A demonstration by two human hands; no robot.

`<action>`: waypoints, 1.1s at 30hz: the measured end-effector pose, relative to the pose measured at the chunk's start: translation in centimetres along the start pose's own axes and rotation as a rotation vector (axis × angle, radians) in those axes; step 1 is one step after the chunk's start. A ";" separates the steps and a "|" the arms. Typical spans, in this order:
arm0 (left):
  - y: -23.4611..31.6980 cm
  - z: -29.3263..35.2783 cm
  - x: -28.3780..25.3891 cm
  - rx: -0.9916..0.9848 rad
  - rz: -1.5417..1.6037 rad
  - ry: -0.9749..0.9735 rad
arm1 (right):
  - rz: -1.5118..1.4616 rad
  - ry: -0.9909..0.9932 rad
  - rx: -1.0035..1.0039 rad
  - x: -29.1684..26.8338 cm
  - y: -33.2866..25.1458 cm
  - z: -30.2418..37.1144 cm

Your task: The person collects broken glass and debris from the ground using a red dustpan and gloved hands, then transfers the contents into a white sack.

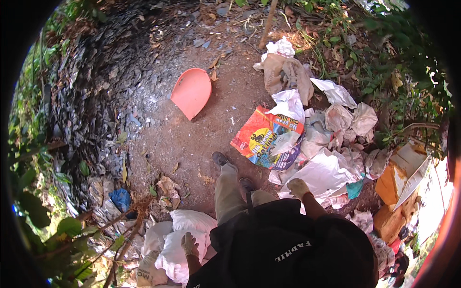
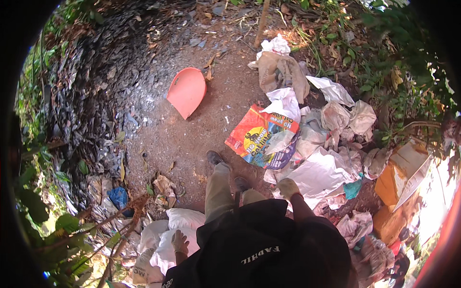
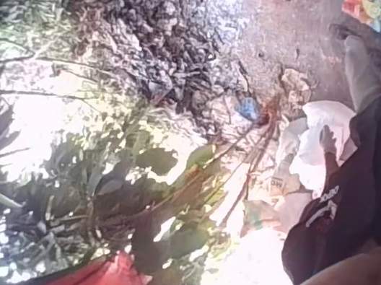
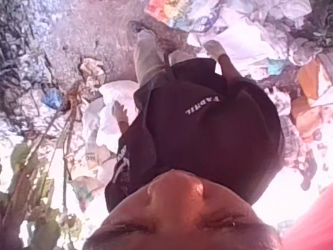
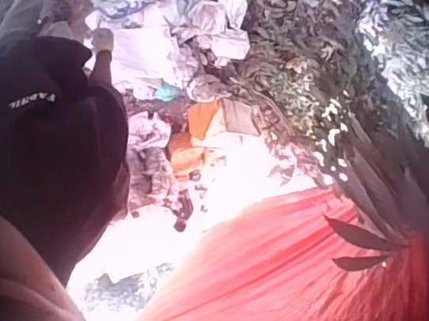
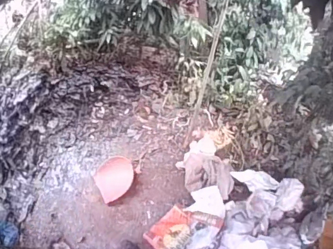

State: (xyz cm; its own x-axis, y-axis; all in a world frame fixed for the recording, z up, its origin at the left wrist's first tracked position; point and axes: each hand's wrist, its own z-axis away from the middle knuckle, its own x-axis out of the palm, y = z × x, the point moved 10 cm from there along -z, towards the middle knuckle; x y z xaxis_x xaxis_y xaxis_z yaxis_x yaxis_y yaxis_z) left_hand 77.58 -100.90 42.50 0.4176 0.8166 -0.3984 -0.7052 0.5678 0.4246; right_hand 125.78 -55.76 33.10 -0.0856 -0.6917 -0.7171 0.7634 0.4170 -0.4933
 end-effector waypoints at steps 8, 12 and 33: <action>18.6 -3.8 20.2 0.110 -0.421 -0.476 | -1.109 0.192 1.017 -4.9 0.7 -1.3; 30.5 -1.3 31.7 0.205 -0.758 -0.619 | -1.165 0.445 1.130 -3.4 3.0 -3.2; 9.6 -11.6 79.1 0.685 -1.467 -0.788 | -0.828 0.619 1.185 4.7 28.5 -22.0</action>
State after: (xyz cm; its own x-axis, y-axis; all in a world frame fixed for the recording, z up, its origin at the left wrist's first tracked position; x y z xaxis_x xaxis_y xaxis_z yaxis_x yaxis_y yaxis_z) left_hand 97.23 -32.05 5.58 0.7085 -0.6029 -0.3667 0.7040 0.5684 0.4257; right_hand 133.05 -34.12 4.86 -0.7302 -0.0210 -0.6829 0.3957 -0.8278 -0.3977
